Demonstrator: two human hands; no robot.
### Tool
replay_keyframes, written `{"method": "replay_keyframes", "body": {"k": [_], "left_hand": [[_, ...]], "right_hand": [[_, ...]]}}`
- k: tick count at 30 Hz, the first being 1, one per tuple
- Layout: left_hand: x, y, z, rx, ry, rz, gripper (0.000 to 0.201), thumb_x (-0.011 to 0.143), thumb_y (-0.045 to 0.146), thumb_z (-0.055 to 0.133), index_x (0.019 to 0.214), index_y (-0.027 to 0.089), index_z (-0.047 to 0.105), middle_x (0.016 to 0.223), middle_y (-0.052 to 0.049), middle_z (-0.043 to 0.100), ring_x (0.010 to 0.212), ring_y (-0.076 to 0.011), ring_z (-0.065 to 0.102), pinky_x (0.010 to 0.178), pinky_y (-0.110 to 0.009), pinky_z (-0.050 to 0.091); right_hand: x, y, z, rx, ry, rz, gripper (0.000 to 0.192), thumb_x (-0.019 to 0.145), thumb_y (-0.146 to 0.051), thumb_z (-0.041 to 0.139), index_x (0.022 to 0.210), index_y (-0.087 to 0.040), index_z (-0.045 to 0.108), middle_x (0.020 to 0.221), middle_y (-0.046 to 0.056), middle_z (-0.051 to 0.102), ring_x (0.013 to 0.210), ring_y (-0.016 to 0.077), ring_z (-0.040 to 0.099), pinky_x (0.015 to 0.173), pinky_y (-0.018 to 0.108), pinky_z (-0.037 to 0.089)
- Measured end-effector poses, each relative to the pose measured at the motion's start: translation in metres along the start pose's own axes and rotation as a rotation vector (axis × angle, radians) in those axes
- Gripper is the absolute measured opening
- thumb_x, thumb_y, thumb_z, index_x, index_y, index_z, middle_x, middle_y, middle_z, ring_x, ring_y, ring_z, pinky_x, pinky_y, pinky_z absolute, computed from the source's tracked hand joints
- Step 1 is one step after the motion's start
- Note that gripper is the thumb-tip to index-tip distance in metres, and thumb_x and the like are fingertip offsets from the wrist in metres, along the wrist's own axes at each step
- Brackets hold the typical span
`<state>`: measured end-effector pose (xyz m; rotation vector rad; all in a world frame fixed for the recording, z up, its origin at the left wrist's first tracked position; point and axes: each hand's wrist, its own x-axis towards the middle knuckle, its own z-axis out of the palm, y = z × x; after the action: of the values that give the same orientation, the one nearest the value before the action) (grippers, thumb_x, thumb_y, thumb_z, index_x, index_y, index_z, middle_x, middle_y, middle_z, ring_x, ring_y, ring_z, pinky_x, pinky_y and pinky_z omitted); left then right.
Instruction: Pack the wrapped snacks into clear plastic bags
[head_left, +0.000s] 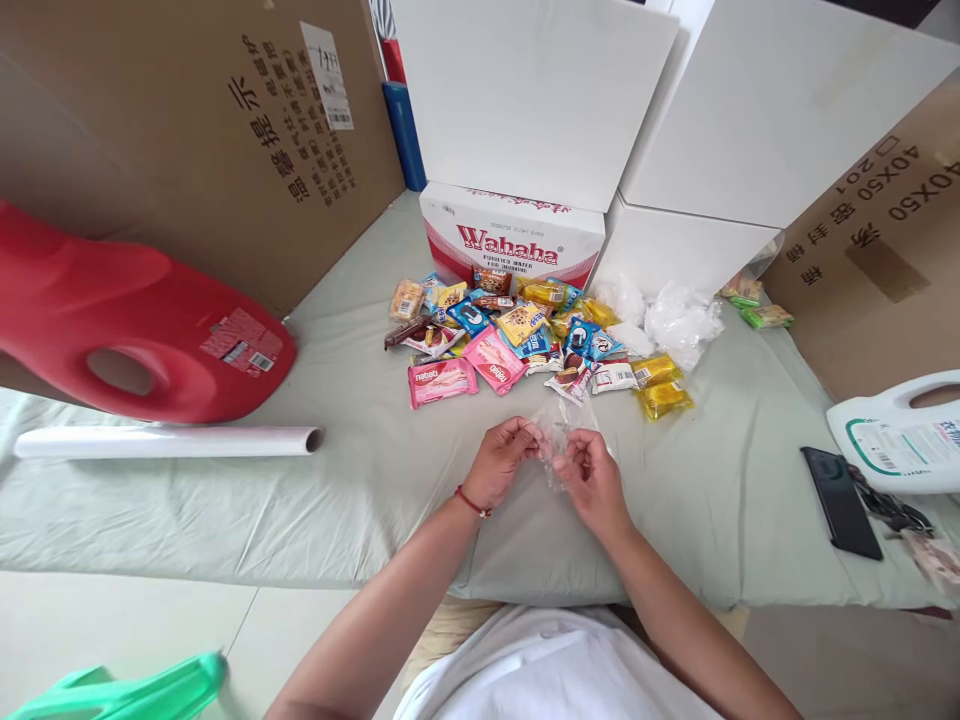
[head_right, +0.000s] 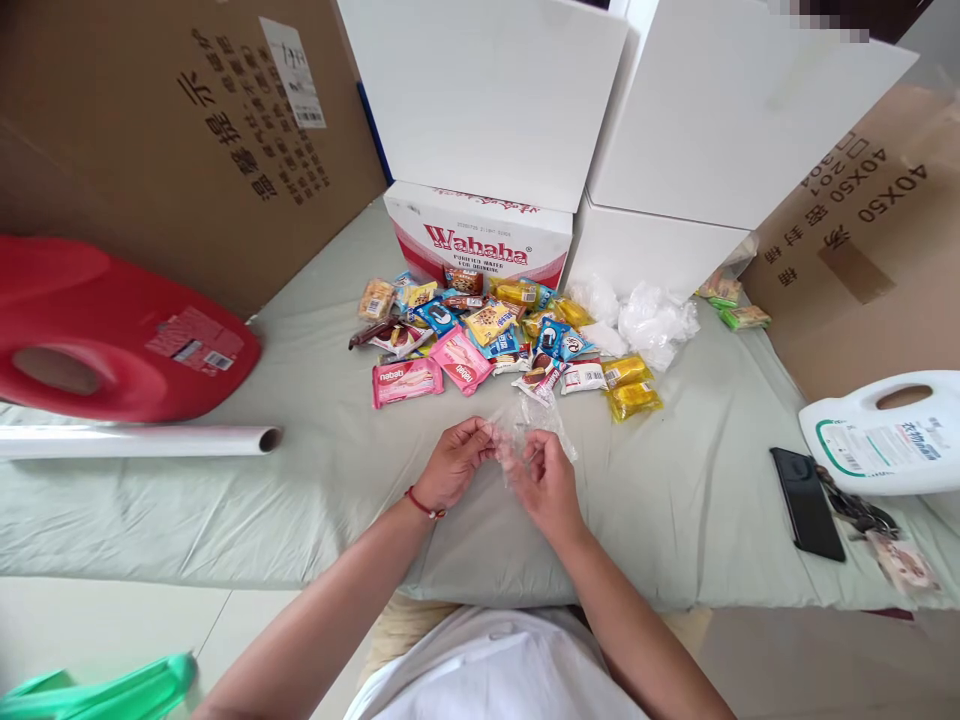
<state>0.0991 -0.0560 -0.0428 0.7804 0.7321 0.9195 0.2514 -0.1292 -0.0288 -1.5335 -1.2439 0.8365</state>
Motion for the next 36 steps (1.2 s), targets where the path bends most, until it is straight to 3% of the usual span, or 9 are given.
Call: {"method": "replay_keyframes", "body": {"k": [4,10,14,18,21,26,31,33,36], "left_hand": [[0.000,-0.003,0.000,0.069,-0.012,0.068,0.039,0.078,0.053,0.081,0.078,0.016,0.068,0.077,-0.001,0.066,0.074,-0.0128,0.059,0.074,-0.026,0.049],[0.002,0.001,0.000,-0.109,0.126,0.028,0.041,0.072,0.052,0.084,0.079,0.018,0.062,0.081,0.000,0.068,0.074,-0.0127,0.062,0.072,-0.026,0.051],[0.005,0.006,-0.001,-0.232,0.321,-0.037,0.037,0.068,0.040,0.084,0.078,0.020,0.055,0.080,0.001,0.067,0.070,-0.0122,0.064,0.065,-0.025,0.052],[0.005,0.011,-0.002,-0.268,0.514,-0.031,0.028,0.074,0.035,0.076,0.080,0.021,0.052,0.071,0.005,0.060,0.060,-0.0093,0.058,0.062,-0.026,0.053],[0.002,0.012,-0.002,-0.256,0.569,0.021,0.026,0.075,0.032,0.075,0.078,0.021,0.052,0.066,0.007,0.056,0.053,-0.0068,0.050,0.056,-0.023,0.049],[-0.010,0.017,-0.009,-0.220,0.392,0.107,0.033,0.074,0.037,0.082,0.076,0.020,0.054,0.068,0.005,0.057,0.056,-0.0073,0.051,0.057,-0.021,0.048],[-0.023,0.030,-0.018,-0.215,0.143,0.067,0.031,0.076,0.036,0.085,0.086,0.020,0.061,0.079,0.001,0.064,0.071,-0.0110,0.061,0.066,-0.023,0.053],[-0.024,0.034,-0.020,-0.245,0.085,0.056,0.030,0.077,0.035,0.085,0.085,0.020,0.060,0.078,0.001,0.063,0.071,-0.0110,0.061,0.067,-0.023,0.054],[-0.024,0.035,-0.020,-0.232,0.066,0.054,0.031,0.079,0.037,0.084,0.083,0.019,0.059,0.080,0.001,0.064,0.072,-0.0114,0.061,0.068,-0.024,0.055]], "right_hand": [[0.014,-0.001,0.004,0.034,0.008,0.016,0.026,0.087,-0.047,0.070,0.093,-0.022,0.068,0.082,0.001,0.060,0.067,0.0141,0.049,0.065,0.028,0.043],[0.009,-0.005,-0.011,0.588,0.091,0.230,0.027,0.077,-0.045,0.083,0.087,-0.024,0.071,0.094,0.001,0.068,0.086,0.0164,0.061,0.083,0.031,0.051],[-0.001,-0.008,-0.036,0.892,0.067,0.350,0.022,0.077,-0.037,0.086,0.084,-0.025,0.069,0.112,0.002,0.073,0.104,0.0194,0.067,0.094,0.038,0.056],[-0.009,-0.002,-0.060,0.940,0.135,0.384,0.019,0.078,-0.032,0.086,0.085,-0.024,0.070,0.103,0.002,0.075,0.091,0.0154,0.070,0.089,0.035,0.061],[-0.014,0.006,-0.071,0.948,0.179,0.400,0.019,0.078,-0.029,0.086,0.085,-0.023,0.069,0.098,0.001,0.075,0.086,0.0131,0.070,0.085,0.030,0.062],[-0.019,0.013,-0.091,0.991,0.167,0.428,0.018,0.077,-0.026,0.085,0.084,-0.023,0.069,0.093,0.000,0.072,0.081,0.0115,0.067,0.081,0.029,0.063],[-0.008,0.013,-0.117,1.004,0.095,0.493,0.024,0.071,-0.025,0.087,0.083,-0.021,0.066,0.070,-0.006,0.055,0.050,0.0031,0.042,0.049,0.015,0.047],[-0.001,0.015,-0.124,0.875,0.080,0.520,0.028,0.069,-0.028,0.089,0.083,-0.020,0.066,0.068,-0.006,0.052,0.046,0.0024,0.033,0.043,0.015,0.038],[0.007,0.016,-0.127,0.460,0.243,0.446,0.035,0.067,-0.039,0.090,0.086,-0.020,0.067,0.072,-0.003,0.056,0.053,0.0062,0.040,0.047,0.019,0.038]]}}
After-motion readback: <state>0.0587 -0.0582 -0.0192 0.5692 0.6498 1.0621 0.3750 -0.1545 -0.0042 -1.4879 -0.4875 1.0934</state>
